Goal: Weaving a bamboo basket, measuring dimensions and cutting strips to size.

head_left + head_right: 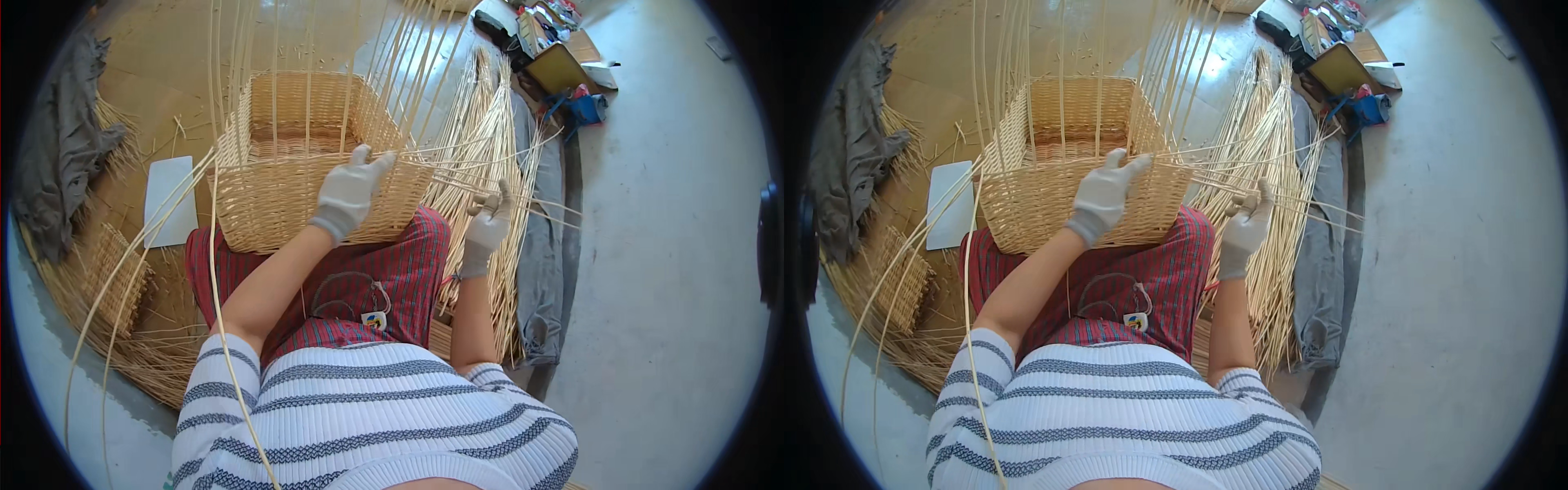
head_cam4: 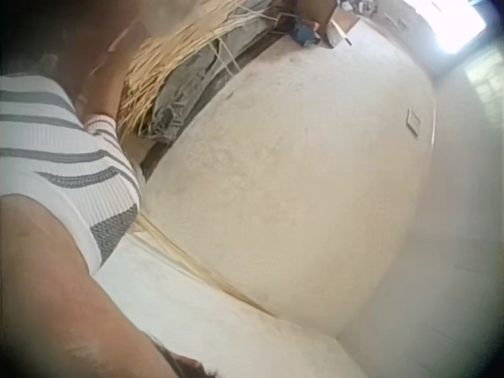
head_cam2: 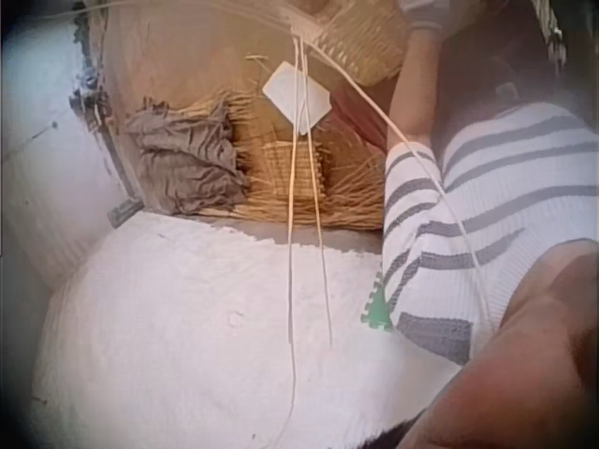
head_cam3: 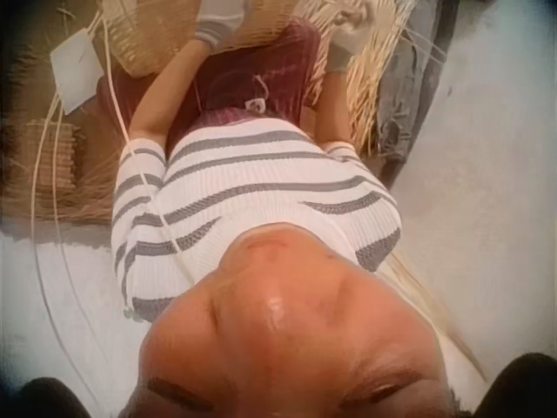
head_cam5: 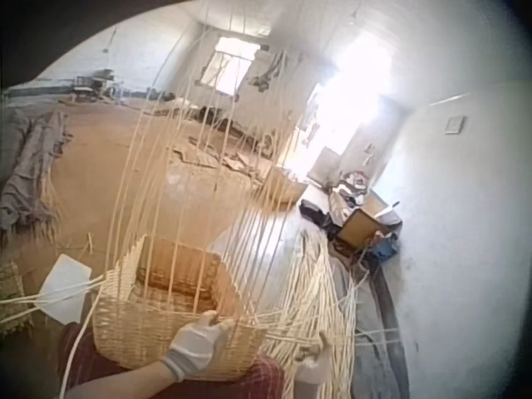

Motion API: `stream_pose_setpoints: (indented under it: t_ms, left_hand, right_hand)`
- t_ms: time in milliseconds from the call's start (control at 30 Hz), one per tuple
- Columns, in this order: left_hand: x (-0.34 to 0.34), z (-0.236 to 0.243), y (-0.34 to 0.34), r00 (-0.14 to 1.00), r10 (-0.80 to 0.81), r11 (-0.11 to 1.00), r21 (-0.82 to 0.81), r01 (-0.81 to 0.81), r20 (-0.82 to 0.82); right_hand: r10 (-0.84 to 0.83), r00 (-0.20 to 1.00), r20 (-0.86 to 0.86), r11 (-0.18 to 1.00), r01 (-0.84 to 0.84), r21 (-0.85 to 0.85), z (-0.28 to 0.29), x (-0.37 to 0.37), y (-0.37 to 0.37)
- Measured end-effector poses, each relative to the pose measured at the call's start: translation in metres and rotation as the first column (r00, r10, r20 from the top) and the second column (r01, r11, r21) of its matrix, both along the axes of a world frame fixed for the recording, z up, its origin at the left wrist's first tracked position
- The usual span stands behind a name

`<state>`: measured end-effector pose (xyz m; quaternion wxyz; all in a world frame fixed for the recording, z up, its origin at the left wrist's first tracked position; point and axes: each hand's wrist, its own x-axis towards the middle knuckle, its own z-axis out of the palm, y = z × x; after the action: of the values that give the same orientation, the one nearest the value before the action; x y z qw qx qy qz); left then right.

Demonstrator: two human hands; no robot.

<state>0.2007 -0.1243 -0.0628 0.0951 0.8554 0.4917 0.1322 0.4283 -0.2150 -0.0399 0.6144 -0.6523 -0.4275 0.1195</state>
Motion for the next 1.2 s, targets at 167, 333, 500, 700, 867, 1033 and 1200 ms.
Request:
stream_pose_setpoints:
  t_ms: [167, 333, 500, 700, 867, 1033, 1200]
  left_hand:
    - [-0.123, -0.068, -0.017, 0.322, 0.07, 0.998, -0.064, -0.028, 0.944]
    - [-0.188, -0.03, -0.017, -0.03, 0.47, 0.799, -0.439, -0.411, 0.882]
    - [-0.212, -0.045, -0.014, 0.164, 0.461, 0.779, -0.31, -0.545, 0.872]
    - [-0.243, -0.11, -0.003, -0.598, 0.4, 0.912, -0.234, 0.337, 0.695]
    - [-0.283, -0.055, 0.032, 0.25, 0.31, 0.888, -0.373, 0.267, 0.917]
    - [-0.288, -0.006, 0.068, 0.46, 0.251, 0.757, -0.469, 0.455, 0.852]
    - [-0.277, -0.017, 0.07, 0.689, 0.152, 0.755, -0.533, 0.382, 0.709]
  right_hand:
    - [0.281, 0.956, -0.091, 0.947, -0.291, -0.139, -0.018, -0.067, 0.01]
    - [0.8, 0.598, -0.039, 0.556, -0.765, -0.324, -0.016, -0.188, 0.027]
    - [0.808, 0.362, 0.465, 0.529, -0.794, -0.299, 0.013, -0.287, 0.032]
    - [0.734, 0.399, 0.55, 0.572, -0.799, -0.185, 0.029, -0.343, 0.032]
    - [0.713, 0.316, 0.625, 0.587, -0.757, -0.287, 0.034, -0.328, 0.026]
    - [0.641, 0.31, 0.702, 0.673, -0.667, -0.32, 0.022, -0.3, 0.014]
    - [0.69, 0.642, 0.333, 0.701, -0.707, -0.089, 0.003, -0.236, 0.028]
